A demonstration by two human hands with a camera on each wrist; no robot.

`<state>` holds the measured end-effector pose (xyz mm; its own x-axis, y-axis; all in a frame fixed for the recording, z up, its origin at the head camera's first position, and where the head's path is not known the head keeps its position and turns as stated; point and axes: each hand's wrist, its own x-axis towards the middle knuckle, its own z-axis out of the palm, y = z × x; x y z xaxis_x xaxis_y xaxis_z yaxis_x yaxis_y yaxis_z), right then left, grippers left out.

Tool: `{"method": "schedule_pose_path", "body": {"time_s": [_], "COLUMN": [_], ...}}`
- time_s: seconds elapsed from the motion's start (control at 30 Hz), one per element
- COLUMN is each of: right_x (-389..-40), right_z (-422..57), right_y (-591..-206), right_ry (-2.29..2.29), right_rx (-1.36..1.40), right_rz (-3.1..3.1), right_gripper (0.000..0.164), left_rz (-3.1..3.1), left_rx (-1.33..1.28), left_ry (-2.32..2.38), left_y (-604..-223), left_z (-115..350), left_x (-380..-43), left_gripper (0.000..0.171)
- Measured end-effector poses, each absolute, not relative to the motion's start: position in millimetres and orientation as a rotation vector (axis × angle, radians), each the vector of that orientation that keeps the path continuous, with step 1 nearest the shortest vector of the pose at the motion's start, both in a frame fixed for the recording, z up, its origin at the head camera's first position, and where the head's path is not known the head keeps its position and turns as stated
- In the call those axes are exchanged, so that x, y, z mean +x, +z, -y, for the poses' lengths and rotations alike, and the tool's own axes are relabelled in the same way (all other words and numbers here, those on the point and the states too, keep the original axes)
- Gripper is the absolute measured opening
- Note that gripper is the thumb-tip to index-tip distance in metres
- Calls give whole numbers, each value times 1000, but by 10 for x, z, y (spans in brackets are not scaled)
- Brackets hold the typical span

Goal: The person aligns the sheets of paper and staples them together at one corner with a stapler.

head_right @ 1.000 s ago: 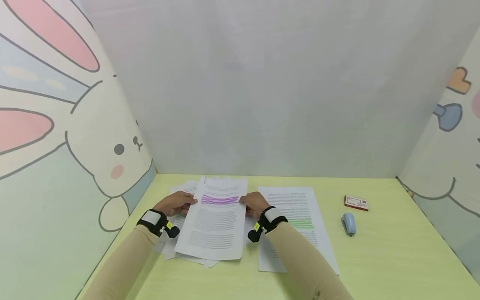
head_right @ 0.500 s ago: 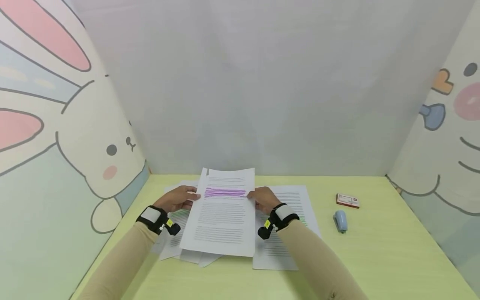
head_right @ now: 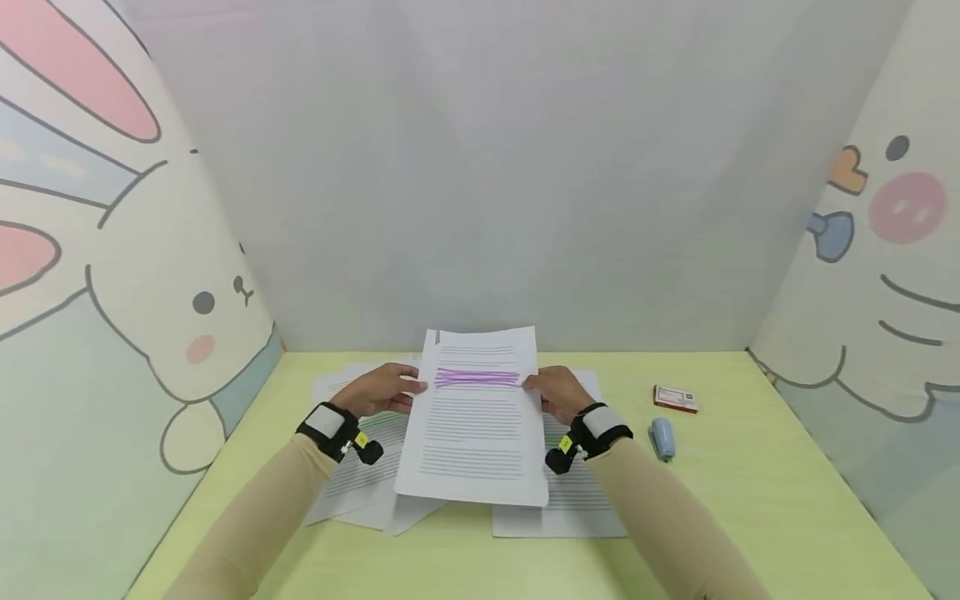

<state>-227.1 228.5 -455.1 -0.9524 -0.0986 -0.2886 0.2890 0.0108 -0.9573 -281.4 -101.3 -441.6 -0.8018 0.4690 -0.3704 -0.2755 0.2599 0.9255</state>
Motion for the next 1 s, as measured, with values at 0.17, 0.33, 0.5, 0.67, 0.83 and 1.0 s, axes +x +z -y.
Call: {"method": "schedule_pose_path", "body": {"time_s": [0.17, 0.33, 0.5, 0.67, 0.83, 1.0], "right_x": [-2235, -2172, -2119, -2066, -2028, -2005], "right_z": [-2454, -2612, -2745, -2842, -2925, -2993], "right_y": [-4558, -4566, -4606, -4657, -4753, -4797], "right_ry": [-1997, -1985, -1946, -1860, -1801, -1743], "right_rx": [220, 251, 300, 366, 425, 424], "right_rz": [-2064, -2092, -2141, -2229, -2274, -2326], "right_gripper": [41, 42, 42, 50, 56, 53], "left_rz": [-1965, -1975, -1971, -2031, -2074, -2035], "left_rx": [174, 194, 252, 280, 282, 259], "left_ry": [1556, 1537, 1510, 1457, 1398, 1414], "left_y": [-4422, -4448, -4535, -4634, -4719, -4806], "left_z": [830, 654, 517, 399, 273, 188], "left_x": [-2789, -2764, -2772, -2757, -2693, -2647], "left_gripper": [33, 29, 14, 12, 14, 13]}}
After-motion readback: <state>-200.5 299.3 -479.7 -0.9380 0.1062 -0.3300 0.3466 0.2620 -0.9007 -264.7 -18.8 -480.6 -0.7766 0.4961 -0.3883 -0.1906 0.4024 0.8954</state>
